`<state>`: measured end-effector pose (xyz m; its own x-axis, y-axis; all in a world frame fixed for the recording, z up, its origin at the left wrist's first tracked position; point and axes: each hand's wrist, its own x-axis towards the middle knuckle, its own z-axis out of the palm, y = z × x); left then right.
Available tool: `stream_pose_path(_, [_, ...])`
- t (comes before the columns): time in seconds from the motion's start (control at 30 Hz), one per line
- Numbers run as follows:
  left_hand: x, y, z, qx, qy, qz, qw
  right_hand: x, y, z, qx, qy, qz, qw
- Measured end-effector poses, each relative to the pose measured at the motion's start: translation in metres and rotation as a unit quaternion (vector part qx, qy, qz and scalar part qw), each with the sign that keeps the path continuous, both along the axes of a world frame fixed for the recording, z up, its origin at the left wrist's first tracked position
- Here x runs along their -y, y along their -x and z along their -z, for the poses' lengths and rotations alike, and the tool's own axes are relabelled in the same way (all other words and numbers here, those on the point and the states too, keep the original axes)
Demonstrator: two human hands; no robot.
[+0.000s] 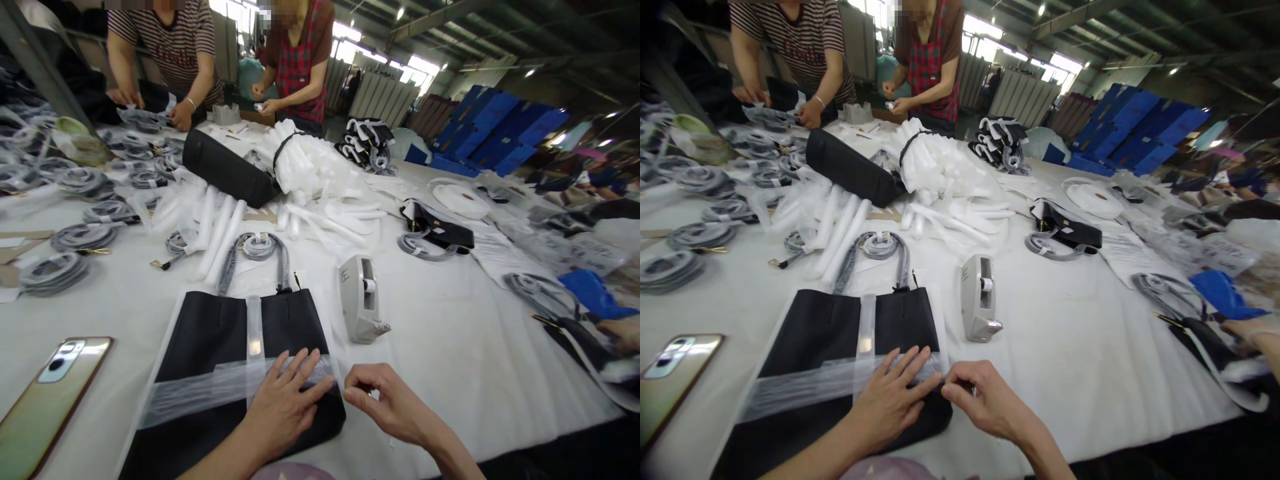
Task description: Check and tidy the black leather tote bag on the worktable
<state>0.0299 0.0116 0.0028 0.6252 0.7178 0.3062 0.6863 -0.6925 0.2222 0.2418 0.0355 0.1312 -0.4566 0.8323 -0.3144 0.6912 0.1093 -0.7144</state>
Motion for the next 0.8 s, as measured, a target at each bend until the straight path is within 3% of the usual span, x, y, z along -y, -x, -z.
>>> stream_pose_path(0.13, [0.0,0.001,-0.001,0.001,-0.003,0.001,1.0,-0.021,0.012,0.008,0.057,0.012,-0.052,0.997])
stream_pose_path(0.33, [-0.002,0.002,-0.001,0.015,-0.007,0.01,1.0,-0.036,0.02,0.028,0.14,-0.018,-0.054,0.989])
stream_pose_path(0.57, [-0.002,0.002,0.001,0.022,0.009,0.013,1.0,-0.04,0.028,0.038,0.205,-0.038,-0.016,0.978])
stream_pose_path(0.8, [0.001,0.002,0.0,-0.008,0.009,-0.006,1.0,-0.04,0.021,0.043,0.17,0.003,0.027,0.985])
